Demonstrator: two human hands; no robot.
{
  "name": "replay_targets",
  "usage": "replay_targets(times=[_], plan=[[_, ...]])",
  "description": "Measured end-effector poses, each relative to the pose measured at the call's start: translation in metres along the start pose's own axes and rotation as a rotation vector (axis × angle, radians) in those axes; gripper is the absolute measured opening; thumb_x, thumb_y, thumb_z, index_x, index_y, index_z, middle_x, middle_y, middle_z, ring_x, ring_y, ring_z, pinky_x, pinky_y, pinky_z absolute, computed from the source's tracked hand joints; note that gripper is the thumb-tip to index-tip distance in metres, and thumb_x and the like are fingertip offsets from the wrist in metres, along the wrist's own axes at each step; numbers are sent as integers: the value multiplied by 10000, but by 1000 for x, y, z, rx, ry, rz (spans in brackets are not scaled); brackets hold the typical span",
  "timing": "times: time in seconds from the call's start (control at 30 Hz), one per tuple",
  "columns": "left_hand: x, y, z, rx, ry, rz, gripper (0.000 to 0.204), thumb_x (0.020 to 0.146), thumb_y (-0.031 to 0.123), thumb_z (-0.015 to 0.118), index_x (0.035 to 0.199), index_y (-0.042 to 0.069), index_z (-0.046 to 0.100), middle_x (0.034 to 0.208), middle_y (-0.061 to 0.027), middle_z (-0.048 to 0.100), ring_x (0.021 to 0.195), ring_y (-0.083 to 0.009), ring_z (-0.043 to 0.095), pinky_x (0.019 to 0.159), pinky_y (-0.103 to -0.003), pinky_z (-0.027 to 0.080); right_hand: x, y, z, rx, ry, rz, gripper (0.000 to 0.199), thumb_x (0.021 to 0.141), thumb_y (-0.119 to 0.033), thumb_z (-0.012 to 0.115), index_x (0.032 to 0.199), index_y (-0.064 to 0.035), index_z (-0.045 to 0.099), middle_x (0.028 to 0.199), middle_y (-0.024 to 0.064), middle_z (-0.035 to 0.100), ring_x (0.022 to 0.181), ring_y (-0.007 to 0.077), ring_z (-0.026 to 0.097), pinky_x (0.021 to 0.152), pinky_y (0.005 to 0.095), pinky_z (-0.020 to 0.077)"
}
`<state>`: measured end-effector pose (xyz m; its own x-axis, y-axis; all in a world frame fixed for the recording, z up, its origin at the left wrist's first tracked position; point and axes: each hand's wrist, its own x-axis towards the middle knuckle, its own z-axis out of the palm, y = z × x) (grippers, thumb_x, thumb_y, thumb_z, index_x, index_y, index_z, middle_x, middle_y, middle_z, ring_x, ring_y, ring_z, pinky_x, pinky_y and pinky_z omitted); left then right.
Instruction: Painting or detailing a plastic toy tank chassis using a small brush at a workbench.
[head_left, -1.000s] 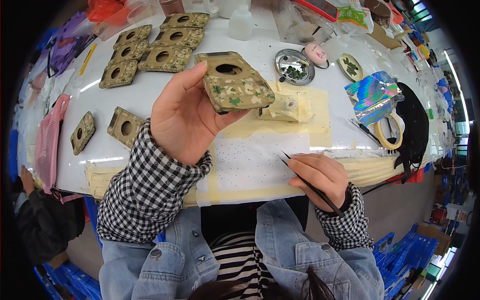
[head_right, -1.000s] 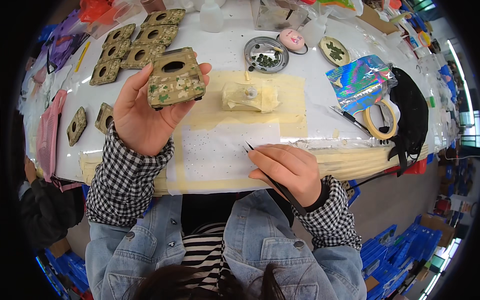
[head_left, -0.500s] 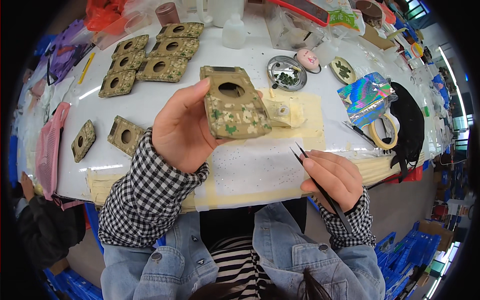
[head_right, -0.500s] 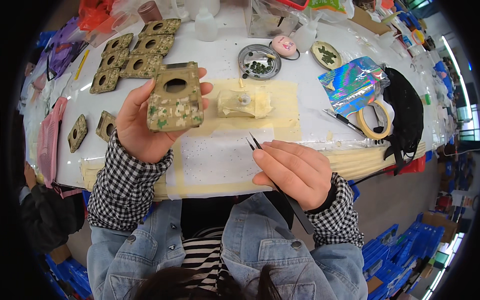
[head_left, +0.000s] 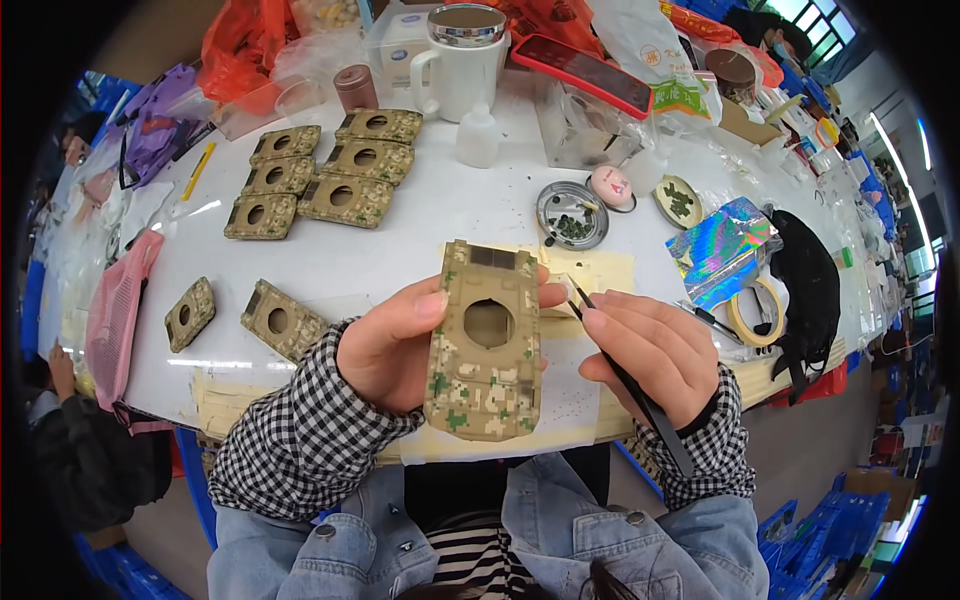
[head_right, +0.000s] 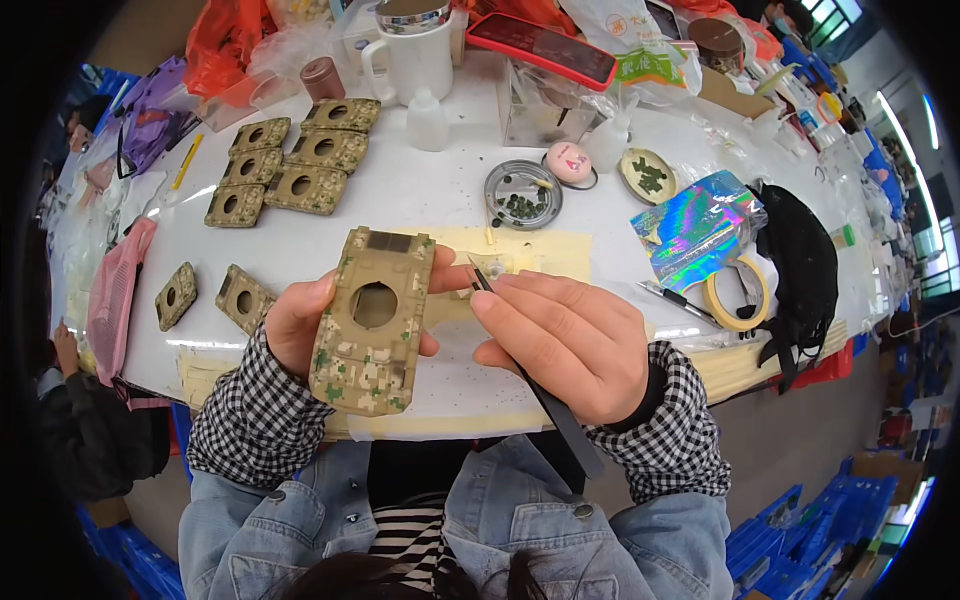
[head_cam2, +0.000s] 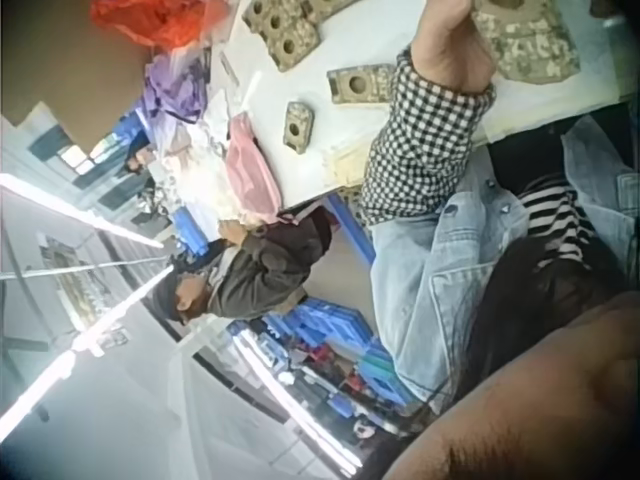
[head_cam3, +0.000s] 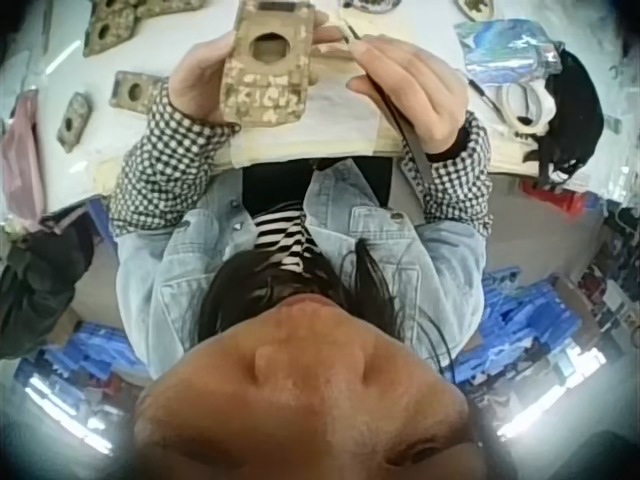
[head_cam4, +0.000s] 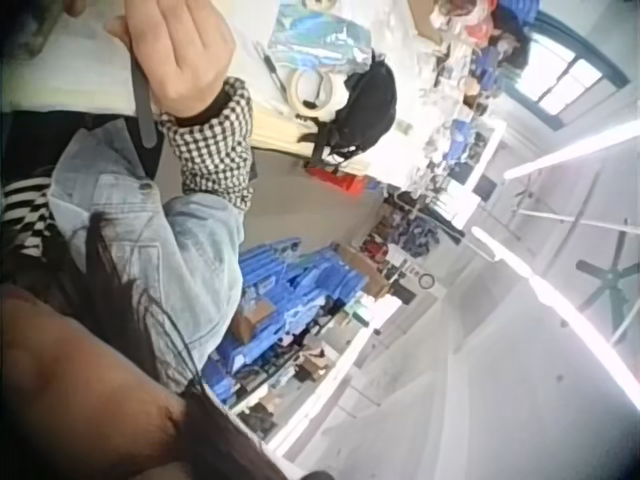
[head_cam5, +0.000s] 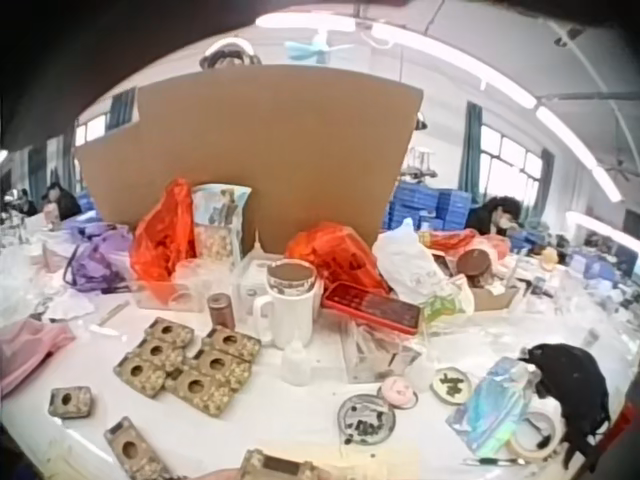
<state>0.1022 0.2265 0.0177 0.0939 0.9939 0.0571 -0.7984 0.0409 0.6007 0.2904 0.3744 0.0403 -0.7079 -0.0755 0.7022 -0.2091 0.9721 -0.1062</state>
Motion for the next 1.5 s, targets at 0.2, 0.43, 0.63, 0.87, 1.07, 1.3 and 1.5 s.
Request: replay_targets(times=[0.2,0.43,0.63,0.87,1.07,1.3,1.5], plan=[[0,2,0,44,27,-21,739,850,377,531,1391,-54,271,1415,-183,375,1201,-301,493,1002,-439,422,-3,4,5,64,0,33,340,749,-134,744,1028,28,636,888,142,666,794,276,671,679,339,567],[1,2,1,69,20,-64,815,814,387,593,1394,-71,249,1429,-190,347,1168,-305,516,973,-444,447,-12,5,-3,386,-16,425,294,794,-81,711,1062,8,629,935,156,681,792,258,674,681,305,532],[-3,2,0,45,18,-119,824,801,338,628,1386,-95,243,1418,-210,355,1164,-303,524,981,-467,440,-16,6,-1,570,68,609,223,879,-96,632,1067,23,617,922,108,697,816,146,667,720,242,511],[-4,-1,-4,31,38,-123,799,807,317,625,1381,-96,253,1415,-212,360,1153,-312,535,981,-464,438,-21,6,4,680,106,701,203,897,-98,610,1051,35,611,902,115,694,824,137,660,729,240,507],[1,1,5,129,124,-127,903,723,418,664,1370,-95,298,1412,-277,328,1096,-335,569,901,-451,494,-20,6,3,835,188,699,233,935,-141,562,1048,62,584,915,148,670,859,177,657,781,275,510],[1,2,10,215,159,-173,993,677,483,687,1364,-115,291,1415,-320,295,1148,-327,537,877,-449,514,-20,12,10,996,224,642,265,982,-178,463,1015,62,571,960,140,577,901,201,626,814,292,509],[0,-2,5,223,167,-168,1000,668,487,690,1362,-115,294,1412,-318,299,1132,-325,544,875,-453,514,-17,12,12,1127,237,718,289,995,-190,427,980,71,551,957,124,559,907,204,631,845,315,522]])
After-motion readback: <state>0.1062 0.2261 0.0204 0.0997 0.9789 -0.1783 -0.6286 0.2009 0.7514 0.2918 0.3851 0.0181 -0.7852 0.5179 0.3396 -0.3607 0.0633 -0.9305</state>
